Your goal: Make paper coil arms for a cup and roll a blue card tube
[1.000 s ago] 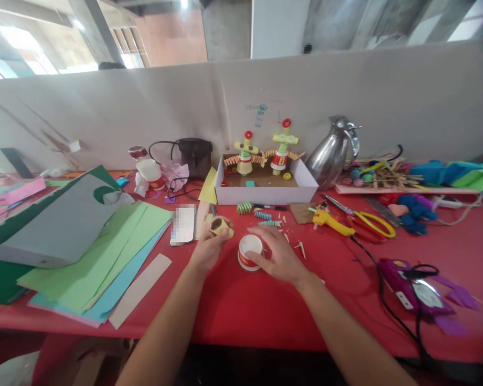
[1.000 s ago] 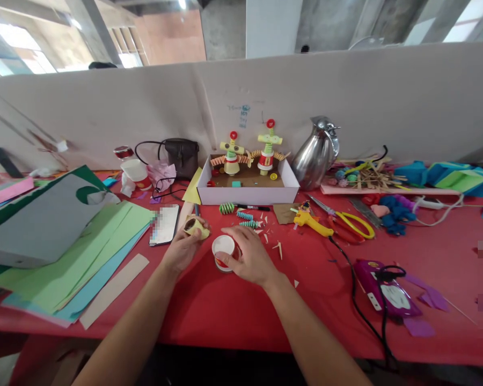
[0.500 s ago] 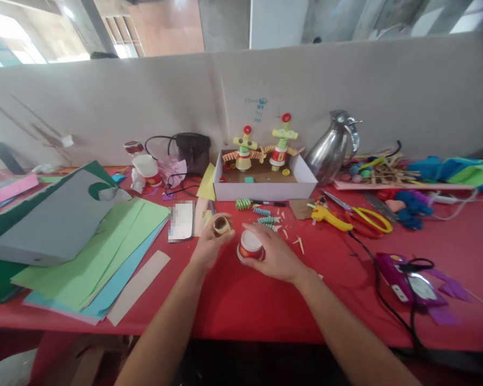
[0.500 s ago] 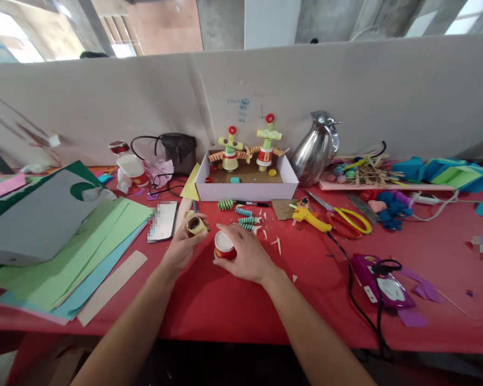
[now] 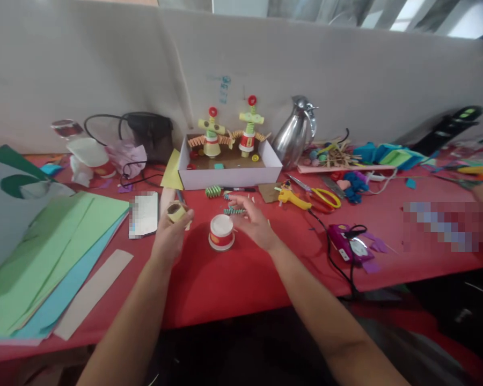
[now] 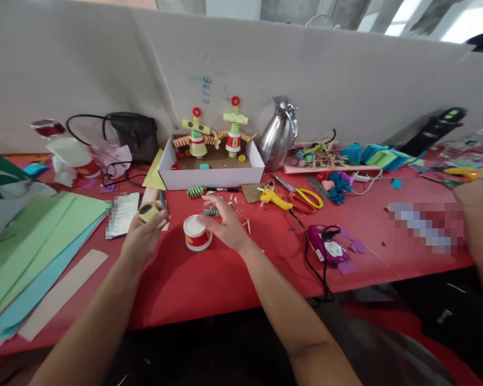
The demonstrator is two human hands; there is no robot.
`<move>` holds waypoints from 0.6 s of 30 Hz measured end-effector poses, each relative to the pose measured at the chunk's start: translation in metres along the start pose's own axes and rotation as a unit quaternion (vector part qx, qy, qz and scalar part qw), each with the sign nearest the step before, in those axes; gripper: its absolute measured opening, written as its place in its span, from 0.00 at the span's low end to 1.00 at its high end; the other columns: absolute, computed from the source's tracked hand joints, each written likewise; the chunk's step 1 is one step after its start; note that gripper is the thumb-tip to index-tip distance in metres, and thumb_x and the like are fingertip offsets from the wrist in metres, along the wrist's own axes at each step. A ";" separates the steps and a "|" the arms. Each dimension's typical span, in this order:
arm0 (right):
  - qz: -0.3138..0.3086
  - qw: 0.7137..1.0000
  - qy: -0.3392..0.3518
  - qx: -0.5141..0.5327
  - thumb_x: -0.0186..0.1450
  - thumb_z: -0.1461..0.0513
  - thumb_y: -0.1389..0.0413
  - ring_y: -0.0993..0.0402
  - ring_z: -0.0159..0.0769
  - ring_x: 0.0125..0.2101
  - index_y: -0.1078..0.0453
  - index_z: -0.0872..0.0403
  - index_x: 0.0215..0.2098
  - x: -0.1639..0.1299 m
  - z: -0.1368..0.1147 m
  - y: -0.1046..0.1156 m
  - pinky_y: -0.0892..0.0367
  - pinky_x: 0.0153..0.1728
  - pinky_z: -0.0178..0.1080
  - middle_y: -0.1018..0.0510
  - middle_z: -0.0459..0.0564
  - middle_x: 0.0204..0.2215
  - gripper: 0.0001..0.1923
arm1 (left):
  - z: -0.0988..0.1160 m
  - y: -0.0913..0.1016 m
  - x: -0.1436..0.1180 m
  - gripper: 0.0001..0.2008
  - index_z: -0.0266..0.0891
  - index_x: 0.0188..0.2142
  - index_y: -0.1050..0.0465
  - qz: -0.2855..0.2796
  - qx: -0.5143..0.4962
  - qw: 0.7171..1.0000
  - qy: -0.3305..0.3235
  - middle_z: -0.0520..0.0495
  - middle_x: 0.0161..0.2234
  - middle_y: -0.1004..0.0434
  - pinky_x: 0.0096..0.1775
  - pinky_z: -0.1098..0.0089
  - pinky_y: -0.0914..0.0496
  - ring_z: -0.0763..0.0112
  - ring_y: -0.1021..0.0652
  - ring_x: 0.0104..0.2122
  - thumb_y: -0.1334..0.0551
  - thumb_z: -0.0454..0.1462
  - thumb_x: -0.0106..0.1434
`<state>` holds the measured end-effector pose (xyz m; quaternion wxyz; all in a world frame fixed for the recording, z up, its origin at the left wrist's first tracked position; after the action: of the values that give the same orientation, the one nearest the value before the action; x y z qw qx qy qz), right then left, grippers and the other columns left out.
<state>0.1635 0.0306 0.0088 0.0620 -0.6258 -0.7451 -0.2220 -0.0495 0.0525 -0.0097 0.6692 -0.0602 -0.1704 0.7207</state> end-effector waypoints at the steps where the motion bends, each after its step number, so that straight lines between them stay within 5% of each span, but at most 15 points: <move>1: -0.052 0.999 0.006 -0.012 0.61 0.48 0.39 0.33 0.44 0.57 0.36 0.45 0.60 -0.001 -0.001 -0.007 0.37 0.58 0.50 0.28 0.51 0.56 0.31 | -0.001 -0.001 -0.001 0.12 0.41 0.34 0.28 -0.004 0.012 1.000 -0.006 0.53 0.31 0.28 0.35 0.74 0.34 0.76 0.28 0.31 0.28 0.35 0.51; 3: -0.103 0.995 0.002 -0.017 0.54 0.52 0.32 0.34 0.46 0.58 0.36 0.45 0.60 -0.002 -0.001 -0.016 0.41 0.60 0.52 0.29 0.51 0.58 0.37 | -0.004 -0.004 -0.002 0.12 0.42 0.34 0.28 -0.021 0.035 0.999 -0.010 0.52 0.35 0.27 0.37 0.73 0.34 0.75 0.28 0.34 0.29 0.35 0.51; 6: -0.014 0.990 -0.086 0.108 0.56 0.52 0.35 0.28 0.45 0.51 0.31 0.47 0.53 0.003 0.010 -0.007 0.34 0.55 0.51 0.24 0.50 0.52 0.28 | -0.008 -0.007 -0.003 0.11 0.42 0.34 0.28 -0.047 0.065 0.997 -0.007 0.51 0.37 0.27 0.39 0.73 0.34 0.73 0.28 0.36 0.29 0.37 0.53; 10: 0.110 0.899 -0.227 0.358 0.61 0.48 0.40 0.23 0.42 0.43 0.28 0.50 0.45 0.007 0.034 0.007 0.25 0.41 0.44 0.20 0.50 0.42 0.19 | -0.017 -0.013 -0.007 0.13 0.42 0.35 0.29 -0.091 0.155 0.983 0.021 0.51 0.33 0.27 0.37 0.71 0.34 0.71 0.29 0.33 0.29 0.41 0.52; 14: 0.107 0.830 -0.262 0.480 0.61 0.50 0.38 0.22 0.41 0.42 0.28 0.49 0.44 0.011 0.039 0.006 0.22 0.33 0.39 0.19 0.49 0.40 0.17 | -0.021 -0.022 -0.012 0.15 0.41 0.32 0.29 -0.115 0.289 0.950 -0.012 0.52 0.29 0.27 0.36 0.69 0.35 0.70 0.29 0.31 0.27 0.42 0.49; 18: 0.086 0.794 -0.282 0.532 0.62 0.50 0.39 0.21 0.36 0.35 0.29 0.52 0.44 0.010 0.041 -0.001 0.23 0.25 0.33 0.19 0.49 0.36 0.18 | -0.025 -0.026 -0.016 0.16 0.42 0.35 0.28 -0.128 0.322 0.938 -0.021 0.51 0.31 0.24 0.37 0.67 0.33 0.68 0.26 0.32 0.28 0.43 0.49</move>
<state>0.1681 0.0569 -0.0246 0.1911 -0.5903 -0.6738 0.4013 -0.0155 0.0417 -0.0267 0.7357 0.1962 0.0504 0.6463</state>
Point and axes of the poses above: each hand's wrist, its own x-axis towards the middle knuckle, its own y-axis out of the back of the hand, z = x × y, the point moved 6 cm from there along x, towards the middle knuckle
